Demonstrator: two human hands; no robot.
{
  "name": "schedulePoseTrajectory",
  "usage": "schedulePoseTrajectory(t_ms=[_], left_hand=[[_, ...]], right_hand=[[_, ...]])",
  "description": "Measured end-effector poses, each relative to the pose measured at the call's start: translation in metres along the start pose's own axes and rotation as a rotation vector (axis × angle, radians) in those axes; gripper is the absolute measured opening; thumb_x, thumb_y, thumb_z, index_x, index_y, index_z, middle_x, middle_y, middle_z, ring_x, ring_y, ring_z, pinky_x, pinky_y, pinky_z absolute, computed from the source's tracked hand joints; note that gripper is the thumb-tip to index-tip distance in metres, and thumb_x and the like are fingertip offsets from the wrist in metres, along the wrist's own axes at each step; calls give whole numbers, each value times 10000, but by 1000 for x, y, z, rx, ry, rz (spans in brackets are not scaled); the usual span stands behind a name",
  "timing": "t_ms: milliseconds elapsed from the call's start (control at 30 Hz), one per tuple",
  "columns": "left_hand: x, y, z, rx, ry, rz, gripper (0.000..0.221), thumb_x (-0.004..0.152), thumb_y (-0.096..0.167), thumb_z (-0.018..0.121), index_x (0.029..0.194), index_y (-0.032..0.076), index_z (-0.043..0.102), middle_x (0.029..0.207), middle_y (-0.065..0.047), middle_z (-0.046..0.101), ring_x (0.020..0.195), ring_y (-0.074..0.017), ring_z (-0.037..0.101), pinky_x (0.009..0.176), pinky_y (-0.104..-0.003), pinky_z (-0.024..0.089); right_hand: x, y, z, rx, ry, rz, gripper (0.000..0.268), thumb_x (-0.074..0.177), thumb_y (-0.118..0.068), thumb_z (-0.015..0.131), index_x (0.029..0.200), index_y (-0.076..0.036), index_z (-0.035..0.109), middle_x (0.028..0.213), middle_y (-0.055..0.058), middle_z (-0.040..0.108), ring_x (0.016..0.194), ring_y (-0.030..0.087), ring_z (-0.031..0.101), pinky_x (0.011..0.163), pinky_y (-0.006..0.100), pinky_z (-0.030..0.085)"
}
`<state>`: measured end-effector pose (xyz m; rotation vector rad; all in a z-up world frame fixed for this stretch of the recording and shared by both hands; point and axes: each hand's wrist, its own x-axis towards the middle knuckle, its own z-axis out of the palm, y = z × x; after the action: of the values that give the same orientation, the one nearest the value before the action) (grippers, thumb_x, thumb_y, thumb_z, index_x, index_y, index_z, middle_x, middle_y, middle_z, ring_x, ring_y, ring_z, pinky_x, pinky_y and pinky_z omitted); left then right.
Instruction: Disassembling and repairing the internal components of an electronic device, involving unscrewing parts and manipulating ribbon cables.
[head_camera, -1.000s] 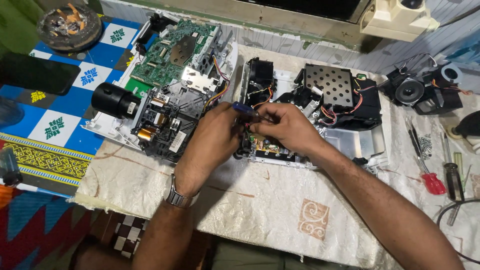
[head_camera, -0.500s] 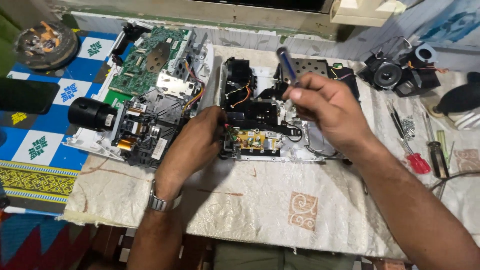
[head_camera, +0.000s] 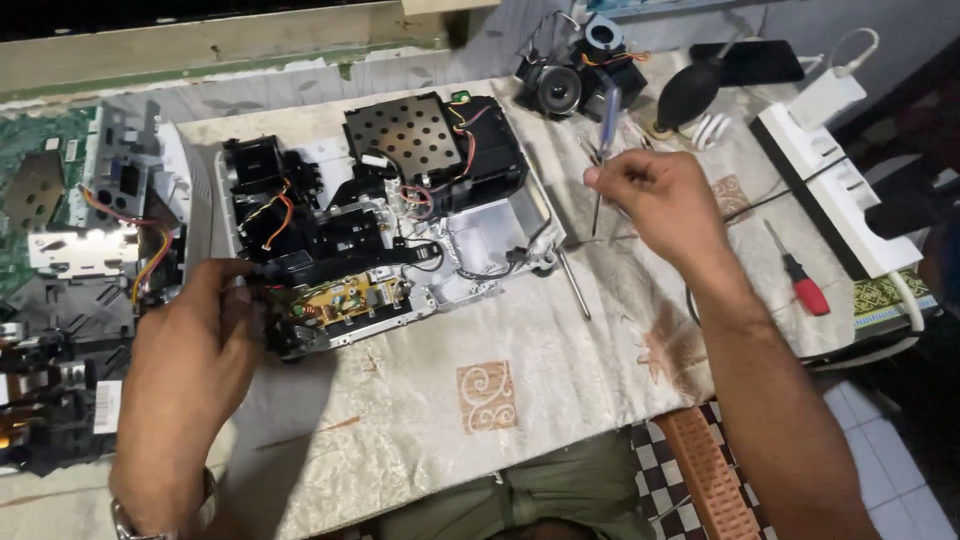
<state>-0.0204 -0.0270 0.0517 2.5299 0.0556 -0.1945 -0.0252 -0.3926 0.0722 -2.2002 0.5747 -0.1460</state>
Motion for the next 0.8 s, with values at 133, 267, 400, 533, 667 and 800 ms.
schedulePoseTrajectory(t_ms=[133,267,400,533,667,800], left_hand=[[8,-23,12,68,133,208,331,947,93,521,1227,54,693,1069,-195,767,973,-480,687,824,-563,486],[1,-34,12,158,219,248,236,936,79,561,1130,48,691,1008,-240,739,870,-490,674,710,-572,467],[-18,-29,8,125,232,377,210,893,40,639,1095,70,688,1041,-158,718,857,-415,677,678,-540,483],[-33,-24,11,155,155,380,261,962,71,593,1210,92,674,1047,-141,665,845,-397,667,605,-555,508],[-38,-30,16,170,79,436,393,902,172,737,1281,131,640,1175,-119,655,988,-303,686,804,-483,613],[-33,-35,29,205,190,476,317,888,170,735,1197,120,687,1150,-124,662,906,-281,697,693,-460,651]], right_hand=[[37,63,16,-367,-58,-102,306,918,-436,784,843,-140,792,715,69,735,715,196,662,650,380,451],[51,90,30,-548,-55,-267,350,900,-510,759,875,-164,802,793,128,758,891,340,709,747,456,488],[47,91,31,-697,-5,-232,425,968,-600,717,923,-188,807,924,144,777,952,428,701,779,514,510],[50,105,30,-713,103,-268,446,1120,-635,678,1031,-218,810,915,88,784,933,414,705,696,516,515],[51,115,26,-564,151,-380,417,1143,-530,700,1057,-133,797,866,59,752,913,332,717,774,444,495],[20,88,28,-328,128,-625,227,1247,-217,750,1207,6,778,971,116,712,838,212,648,717,353,496]])
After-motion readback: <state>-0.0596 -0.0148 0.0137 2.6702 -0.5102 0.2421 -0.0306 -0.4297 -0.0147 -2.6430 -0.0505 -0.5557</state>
